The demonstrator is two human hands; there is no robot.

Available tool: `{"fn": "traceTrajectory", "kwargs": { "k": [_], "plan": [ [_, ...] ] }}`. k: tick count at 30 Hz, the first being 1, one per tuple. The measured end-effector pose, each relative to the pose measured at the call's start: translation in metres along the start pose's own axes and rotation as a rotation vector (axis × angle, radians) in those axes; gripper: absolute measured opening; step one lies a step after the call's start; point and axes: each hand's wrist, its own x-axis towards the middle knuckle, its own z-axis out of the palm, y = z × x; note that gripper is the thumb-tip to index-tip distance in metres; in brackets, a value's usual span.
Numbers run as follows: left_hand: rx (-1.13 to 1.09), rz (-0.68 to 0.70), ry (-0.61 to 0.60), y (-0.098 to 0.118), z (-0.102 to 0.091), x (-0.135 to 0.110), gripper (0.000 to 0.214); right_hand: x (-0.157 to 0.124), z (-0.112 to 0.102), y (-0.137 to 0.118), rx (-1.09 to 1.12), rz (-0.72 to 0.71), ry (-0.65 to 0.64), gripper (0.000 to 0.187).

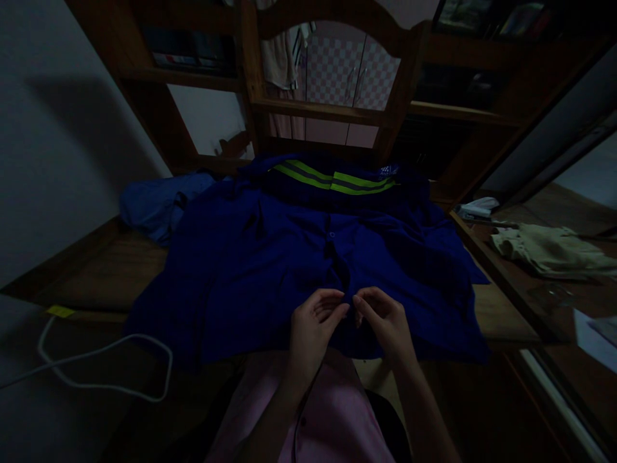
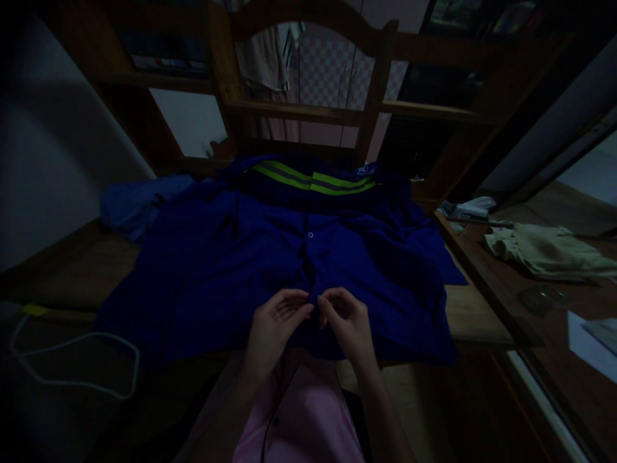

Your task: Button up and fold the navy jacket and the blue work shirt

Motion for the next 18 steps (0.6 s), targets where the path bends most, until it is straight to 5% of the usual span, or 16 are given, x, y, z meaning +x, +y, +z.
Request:
{"fn": "traceTrajectory", "kwargs": {
  "k": [18],
  "plan": [
    [0.571, 0.259, 0.012, 0.0055, -0.0020, -0.0044, 0.016, 0.0023, -0.0061, -0.0035, 0.009, 0.061, -0.151, 0.022]
  ]
}}
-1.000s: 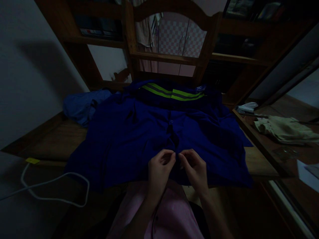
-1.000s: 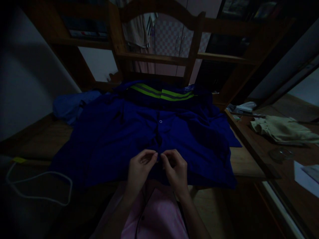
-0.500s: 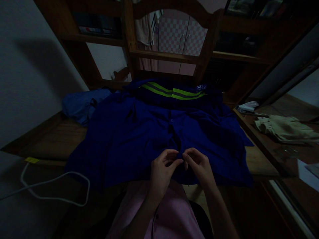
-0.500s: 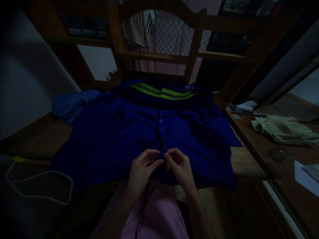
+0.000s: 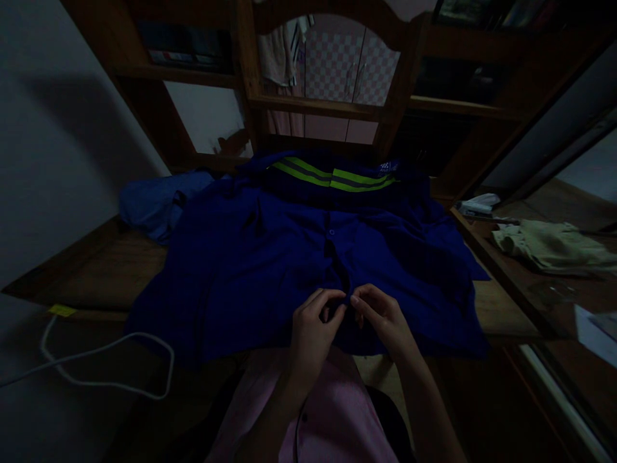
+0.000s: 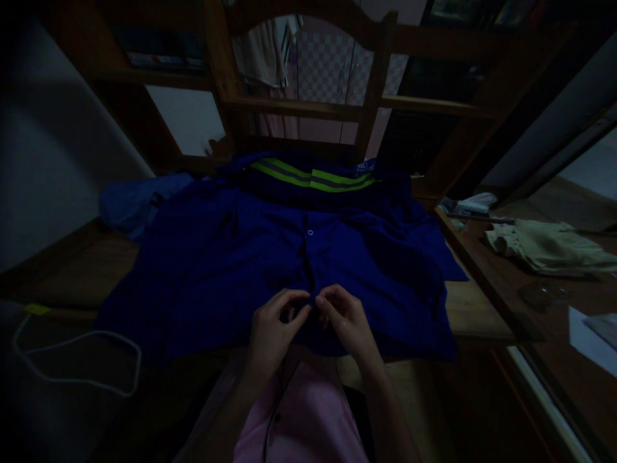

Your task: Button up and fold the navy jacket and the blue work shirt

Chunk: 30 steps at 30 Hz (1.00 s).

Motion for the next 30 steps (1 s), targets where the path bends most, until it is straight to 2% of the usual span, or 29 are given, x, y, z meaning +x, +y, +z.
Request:
{"fn": "traceTrajectory", "kwargs": {
  "k": [4, 11, 19, 30],
  "plan": [
    [-0.079, -0.014, 0.009, -0.003, 0.002, -0.001, 0.013, -0.001, 0.000, -0.004, 0.000, 0.010, 0.003, 0.021],
    [-0.328, -0.168, -0.015, -0.012, 0.008, -0.003, 0.013, 0.000, -0.001, -0.001, -0.019, -0.005, -0.008, 0.019],
    [-0.368, -0.164, -0.039, -0.010, 0.005, -0.001, 0.013, -0.001, -0.001, 0.002, 0.006, -0.019, 0.007, 0.018],
    [-0.400, -0.196, -0.028, -0.010, 0.004, 0.000, 0.016, -0.001, -0.003, 0.005, 0.064, 0.006, -0.035, 0.016]
  ]
}}
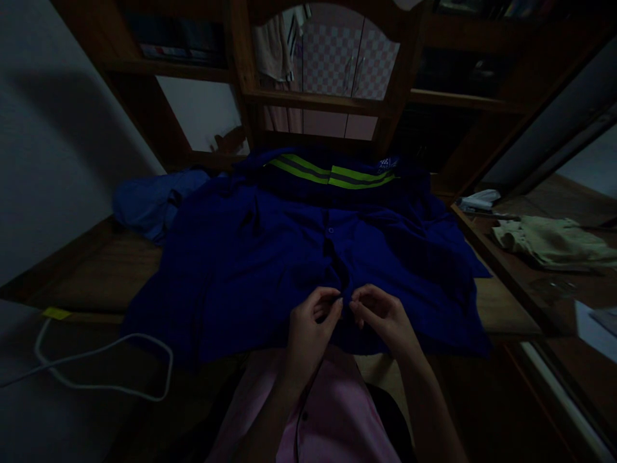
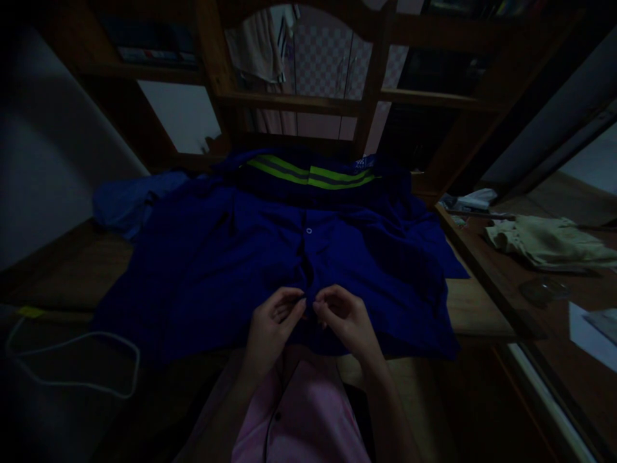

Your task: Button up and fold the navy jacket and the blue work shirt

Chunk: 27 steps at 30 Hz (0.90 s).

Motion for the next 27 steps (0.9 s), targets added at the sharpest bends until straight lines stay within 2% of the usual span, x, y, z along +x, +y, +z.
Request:
{"fn": "traceTrajectory", "kwargs": {
  "k": [5, 17, 27],
  "plan": [
    [-0.012, -0.033, -0.006, 0.0007, 0.0017, 0.0010, 0.018, -0.0010, 0.0024, 0.0003, -0.017, 0.005, 0.015, 0.019],
    [-0.037, 0.000, -0.007, -0.0010, 0.0017, 0.0032, 0.017, -0.0004, 0.0066, 0.0019, -0.096, -0.013, 0.062, 0.025],
    [-0.090, -0.016, -0.038, -0.0016, -0.0003, 0.0030, 0.018, 0.0021, 0.0020, -0.0011, -0.062, -0.024, 0.022, 0.022]
  ]
}}
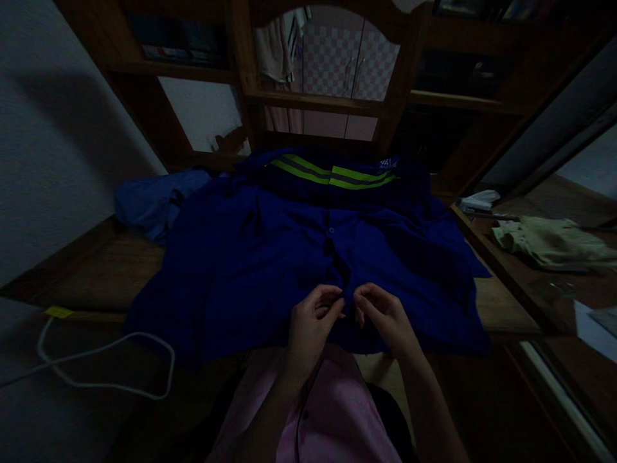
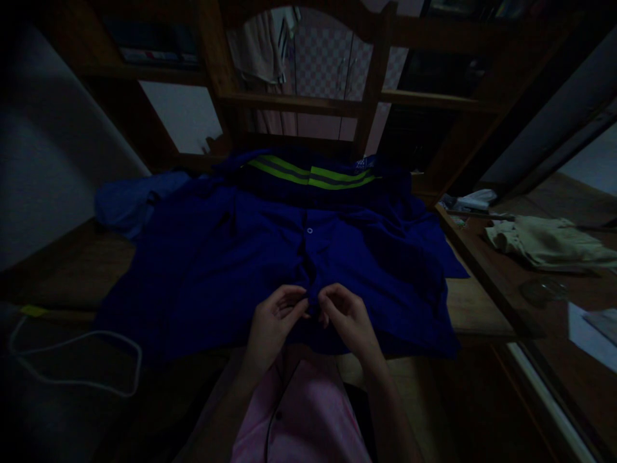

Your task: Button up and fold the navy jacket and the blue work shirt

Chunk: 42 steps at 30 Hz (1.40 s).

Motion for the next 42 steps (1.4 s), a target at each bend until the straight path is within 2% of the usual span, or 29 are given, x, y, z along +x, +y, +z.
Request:
{"fn": "traceTrajectory", "kwargs": {
  "k": [14, 25, 30, 42],
  "plan": [
    [0.170, 0.048, 0.066, 0.004, 0.005, -0.001, 0.016, -0.002, 0.000, -0.001, 0.048, 0.005, -0.010, 0.020],
    [0.216, 0.043, 0.104, 0.006, 0.010, -0.002, 0.015, 0.000, 0.000, 0.000, 0.023, 0.013, 0.018, 0.021],
    [0.200, 0.039, 0.126, 0.007, 0.011, -0.002, 0.015, 0.001, 0.000, 0.001, 0.030, 0.025, 0.017, 0.022],
    [0.101, 0.012, 0.072, 0.009, 0.009, -0.004, 0.019, 0.005, -0.005, -0.004, 0.042, 0.120, 0.008, 0.022]
  ]
}}
